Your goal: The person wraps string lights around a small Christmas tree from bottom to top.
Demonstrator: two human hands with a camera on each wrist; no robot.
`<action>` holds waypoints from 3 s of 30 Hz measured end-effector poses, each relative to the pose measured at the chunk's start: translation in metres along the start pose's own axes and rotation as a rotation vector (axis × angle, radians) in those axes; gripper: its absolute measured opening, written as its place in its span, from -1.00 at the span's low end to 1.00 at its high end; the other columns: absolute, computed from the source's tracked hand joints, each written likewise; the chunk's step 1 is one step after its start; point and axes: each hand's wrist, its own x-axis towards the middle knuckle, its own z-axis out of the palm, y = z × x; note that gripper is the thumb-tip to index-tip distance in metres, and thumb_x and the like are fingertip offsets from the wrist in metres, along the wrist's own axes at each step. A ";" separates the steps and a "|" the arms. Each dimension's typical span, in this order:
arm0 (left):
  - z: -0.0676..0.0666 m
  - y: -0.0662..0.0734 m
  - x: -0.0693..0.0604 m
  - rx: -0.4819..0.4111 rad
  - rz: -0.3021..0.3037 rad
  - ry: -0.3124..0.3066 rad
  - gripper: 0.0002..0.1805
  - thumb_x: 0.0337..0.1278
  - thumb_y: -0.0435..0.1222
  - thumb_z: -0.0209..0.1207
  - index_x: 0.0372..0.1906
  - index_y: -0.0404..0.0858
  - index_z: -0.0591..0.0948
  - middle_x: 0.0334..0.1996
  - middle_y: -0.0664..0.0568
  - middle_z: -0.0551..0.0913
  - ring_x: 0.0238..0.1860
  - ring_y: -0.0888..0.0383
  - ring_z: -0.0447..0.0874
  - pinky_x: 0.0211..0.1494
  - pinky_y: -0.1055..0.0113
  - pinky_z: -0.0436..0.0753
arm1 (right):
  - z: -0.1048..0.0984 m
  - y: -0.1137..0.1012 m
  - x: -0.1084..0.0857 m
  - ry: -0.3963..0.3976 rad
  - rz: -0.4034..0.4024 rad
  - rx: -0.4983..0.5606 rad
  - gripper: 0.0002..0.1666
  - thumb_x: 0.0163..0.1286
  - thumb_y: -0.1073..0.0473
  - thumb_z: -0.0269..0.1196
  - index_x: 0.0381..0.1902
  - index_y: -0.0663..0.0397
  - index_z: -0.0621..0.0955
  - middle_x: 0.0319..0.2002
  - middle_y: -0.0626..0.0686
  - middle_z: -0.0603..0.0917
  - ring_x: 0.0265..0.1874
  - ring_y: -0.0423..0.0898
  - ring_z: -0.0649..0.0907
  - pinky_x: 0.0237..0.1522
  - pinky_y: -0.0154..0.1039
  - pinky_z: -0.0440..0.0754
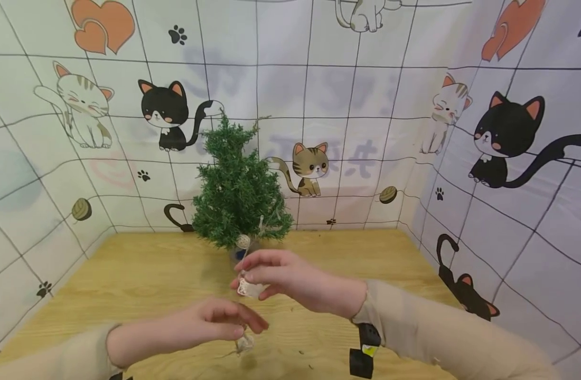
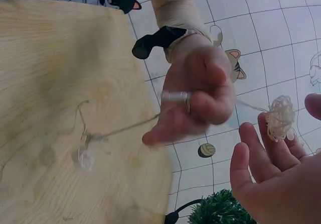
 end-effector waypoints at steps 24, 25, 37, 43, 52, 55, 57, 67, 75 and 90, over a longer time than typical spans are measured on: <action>-0.017 0.067 -0.065 0.204 0.129 0.118 -0.65 0.55 -0.39 -0.26 -0.02 -0.30 0.59 -0.53 -0.22 0.40 -0.45 0.08 0.41 -0.31 0.28 0.49 | -0.085 0.033 0.077 0.466 -0.242 -1.245 -0.38 0.33 0.13 0.30 0.33 -0.01 0.41 -0.21 -0.01 0.65 -0.61 -0.26 0.51 -0.62 -0.29 0.44; -0.017 0.068 -0.065 0.212 0.131 0.118 -0.65 0.55 -0.39 -0.25 -0.02 -0.30 0.59 -0.53 -0.20 0.41 -0.45 0.08 0.42 -0.30 0.29 0.51 | -0.089 0.034 0.081 0.479 -0.249 -1.301 -0.44 0.34 0.11 0.30 0.28 -0.01 0.47 -0.21 -0.02 0.66 -0.60 -0.26 0.52 -0.60 -0.29 0.45; -0.036 0.096 -0.071 0.527 0.049 0.274 -0.67 0.56 -0.30 -0.20 -0.07 -0.12 0.63 -0.53 0.15 0.48 -0.42 0.15 0.47 -0.28 0.27 0.49 | -0.126 0.017 0.097 0.611 -0.224 -1.174 -0.78 0.43 0.02 0.18 -0.16 -0.04 0.69 -0.23 -0.04 0.68 -0.38 -0.12 0.61 -0.34 -0.15 0.55; -0.055 0.117 -0.075 0.610 0.020 0.441 -0.69 0.56 -0.25 -0.17 -0.08 -0.13 0.62 -0.52 0.06 0.47 -0.42 0.10 0.44 -0.34 0.26 0.45 | -0.139 -0.014 0.098 0.632 -0.230 -0.867 -0.68 0.45 0.03 0.16 -0.03 0.08 0.68 -0.23 0.06 0.70 -0.33 0.00 0.64 -0.32 -0.09 0.56; -0.062 0.132 -0.084 0.686 0.187 0.507 -0.65 0.54 -0.38 -0.19 -0.07 -0.07 0.63 -0.55 0.04 0.42 -0.49 0.11 0.38 -0.46 0.27 0.38 | -0.126 -0.024 0.099 0.468 -0.136 -0.885 -0.63 0.46 -0.06 0.13 -0.08 0.05 0.71 -0.18 0.07 0.72 -0.31 -0.03 0.61 -0.25 -0.08 0.53; -0.060 0.131 -0.085 0.718 0.188 0.498 -0.65 0.52 -0.39 -0.17 -0.07 -0.04 0.64 -0.56 0.09 0.43 -0.46 0.14 0.42 -0.43 0.27 0.40 | -0.120 -0.010 0.095 0.361 -0.096 -0.953 -0.64 0.46 -0.03 0.14 -0.09 0.07 0.73 -0.21 0.06 0.73 -0.34 -0.07 0.63 -0.25 -0.11 0.55; -0.059 0.129 -0.085 0.732 0.176 0.493 -0.65 0.52 -0.39 -0.16 -0.07 -0.03 0.64 -0.55 0.11 0.45 -0.43 0.16 0.45 -0.39 0.28 0.42 | -0.117 0.003 0.092 0.288 -0.066 -0.996 -0.66 0.45 -0.01 0.15 -0.06 0.05 0.72 -0.21 0.01 0.73 -0.34 -0.13 0.64 -0.25 -0.15 0.58; -0.059 0.123 -0.091 0.736 0.121 0.514 -0.68 0.52 -0.36 -0.14 -0.08 -0.03 0.64 -0.52 0.12 0.47 -0.39 0.15 0.46 -0.34 0.29 0.42 | -0.101 0.032 0.093 0.170 -0.151 -1.232 -0.69 0.40 0.07 0.24 -0.01 0.07 0.71 -0.05 0.01 0.71 -0.07 -0.04 0.66 -0.06 -0.11 0.59; -0.058 0.138 -0.099 0.757 0.216 0.549 -0.64 0.50 -0.44 -0.16 -0.06 -0.05 0.63 -0.54 0.11 0.43 -0.46 0.18 0.41 -0.41 0.30 0.42 | -0.108 -0.001 0.089 0.471 -0.264 -1.032 -0.76 0.40 0.10 0.23 -0.12 0.09 0.73 -0.28 -0.05 0.71 -0.36 -0.16 0.62 -0.30 -0.15 0.57; -0.082 0.152 -0.104 0.709 0.149 0.780 -0.62 0.56 -0.19 -0.21 -0.02 -0.25 0.61 -0.55 -0.05 0.40 -0.42 0.09 0.33 -0.40 0.27 0.31 | -0.093 -0.019 0.120 0.543 -0.258 -0.957 -0.48 0.45 0.07 0.18 0.32 0.06 0.47 0.01 0.02 0.61 -0.27 -0.10 0.56 -0.33 -0.15 0.48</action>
